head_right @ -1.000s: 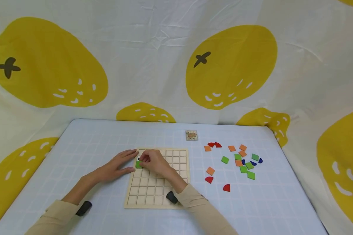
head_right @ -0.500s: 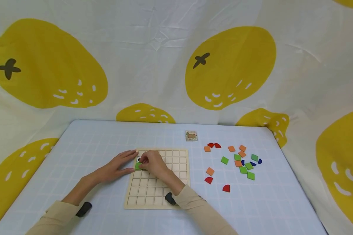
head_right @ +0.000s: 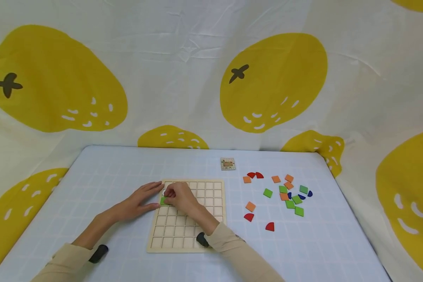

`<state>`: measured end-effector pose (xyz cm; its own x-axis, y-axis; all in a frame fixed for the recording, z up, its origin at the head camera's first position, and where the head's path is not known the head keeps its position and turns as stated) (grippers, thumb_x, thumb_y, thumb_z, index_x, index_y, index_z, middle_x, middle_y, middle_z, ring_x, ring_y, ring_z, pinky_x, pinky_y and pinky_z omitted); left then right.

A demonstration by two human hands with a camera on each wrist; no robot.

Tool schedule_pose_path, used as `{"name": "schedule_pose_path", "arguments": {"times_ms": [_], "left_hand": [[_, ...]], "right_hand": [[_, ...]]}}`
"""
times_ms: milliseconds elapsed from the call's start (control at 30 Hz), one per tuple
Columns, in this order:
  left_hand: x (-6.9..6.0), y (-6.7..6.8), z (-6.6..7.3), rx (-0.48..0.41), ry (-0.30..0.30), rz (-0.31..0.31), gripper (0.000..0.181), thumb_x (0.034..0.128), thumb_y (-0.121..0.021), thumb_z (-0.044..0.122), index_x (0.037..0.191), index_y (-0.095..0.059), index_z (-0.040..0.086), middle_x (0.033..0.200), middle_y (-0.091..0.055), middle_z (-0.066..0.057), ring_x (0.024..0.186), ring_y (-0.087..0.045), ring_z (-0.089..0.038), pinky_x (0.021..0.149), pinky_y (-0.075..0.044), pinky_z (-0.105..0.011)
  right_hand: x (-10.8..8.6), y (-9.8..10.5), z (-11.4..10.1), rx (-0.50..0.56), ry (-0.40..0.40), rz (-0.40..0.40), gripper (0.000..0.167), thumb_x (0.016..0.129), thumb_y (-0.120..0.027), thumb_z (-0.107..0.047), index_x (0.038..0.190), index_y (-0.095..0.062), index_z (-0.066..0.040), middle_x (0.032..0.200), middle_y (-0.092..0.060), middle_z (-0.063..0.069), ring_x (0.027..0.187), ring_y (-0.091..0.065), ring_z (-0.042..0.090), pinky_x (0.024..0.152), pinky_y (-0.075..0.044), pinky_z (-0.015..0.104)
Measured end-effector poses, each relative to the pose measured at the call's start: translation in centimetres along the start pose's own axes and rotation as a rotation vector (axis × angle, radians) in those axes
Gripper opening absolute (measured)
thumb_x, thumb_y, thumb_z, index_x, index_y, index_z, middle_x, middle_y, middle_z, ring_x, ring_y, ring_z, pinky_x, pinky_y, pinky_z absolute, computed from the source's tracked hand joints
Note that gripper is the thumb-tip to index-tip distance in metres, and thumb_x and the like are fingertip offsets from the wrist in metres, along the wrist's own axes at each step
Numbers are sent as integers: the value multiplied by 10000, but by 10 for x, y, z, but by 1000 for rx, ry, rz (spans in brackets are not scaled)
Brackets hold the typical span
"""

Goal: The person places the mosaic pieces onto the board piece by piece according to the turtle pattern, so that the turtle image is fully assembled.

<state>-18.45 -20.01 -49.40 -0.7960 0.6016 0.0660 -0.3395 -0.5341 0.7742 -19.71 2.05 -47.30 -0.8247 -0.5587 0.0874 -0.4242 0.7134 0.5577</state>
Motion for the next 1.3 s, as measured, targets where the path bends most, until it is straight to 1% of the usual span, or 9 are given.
{"name": "schedule_pose_path", "arguments": {"times_ms": [167,367,567,767,867,1067,1167,1300], "left_hand": [[1,0,0,1,-2,2,687,1005,-686,264,1561,-392,-12,1619,-354,-218,1493,-265,-474,1166,-238,-684],[0,0,0,7,-4,1,681,1009,-680,257,1560,-389,-17,1619,-351,-223,1490,-263,-483,1163,-239,-688],[0,0,1,9,16,0,678,1014,-672,277,1565,-391,-2,1630,-337,-212,1497,-243,-489,1168,-227,-690],[0,0,2,4,32,1,681,1011,-674,300,1563,-401,8,1633,-335,-206,1499,-241,-485,1168,-225,-690],[0,-1,1,7,33,4,685,1007,-681,297,1564,-402,13,1632,-336,-204,1497,-253,-475,1169,-232,-683],[1,-2,-1,5,37,2,697,1004,-684,304,1572,-393,23,1637,-329,-197,1503,-253,-457,1175,-234,-670],[0,-3,-2,5,34,4,700,1004,-682,317,1572,-394,26,1637,-330,-195,1502,-251,-461,1171,-236,-677],[0,-3,-2,-1,45,-1,705,1004,-680,326,1578,-388,38,1646,-320,-182,1511,-234,-458,1177,-224,-675]], "right_hand": [[0,0,0,-3,11,-6,105,893,-776,14,984,-733,47,910,-717,94,779,-632,79,715,-530,184],[-3,6,2,-30,40,-29,114,954,-726,-38,1051,-737,20,968,-730,79,841,-654,91,767,-536,201],[-12,19,4,-41,54,-27,142,997,-662,-42,1112,-708,29,1042,-721,94,939,-675,165,840,-554,246],[-23,34,10,-48,21,-14,149,1013,-641,-52,1127,-700,23,1049,-710,84,955,-666,165,856,-557,260],[-30,42,14,-50,12,1,159,1019,-631,-57,1135,-697,28,1059,-704,89,970,-666,189,864,-561,283],[-41,59,24,-49,-3,60,151,1011,-636,-45,1125,-695,33,1077,-688,111,992,-675,250,885,-569,327],[-47,68,28,-64,-3,80,141,1008,-637,-43,1113,-697,29,1067,-688,106,986,-674,254,878,-570,317],[-58,79,31,-92,-13,113,131,998,-646,-36,1098,-706,23,1051,-692,92,979,-671,249,867,-575,305]]}}
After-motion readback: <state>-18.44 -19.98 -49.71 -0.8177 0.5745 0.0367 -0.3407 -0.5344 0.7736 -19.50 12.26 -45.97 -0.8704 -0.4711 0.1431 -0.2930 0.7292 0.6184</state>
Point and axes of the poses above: each hand's wrist, its own x-axis towards the middle knuckle, its own y-axis out of the back of the hand, z = x × y, the point moved 1 cm from there along x, towards the middle knuckle
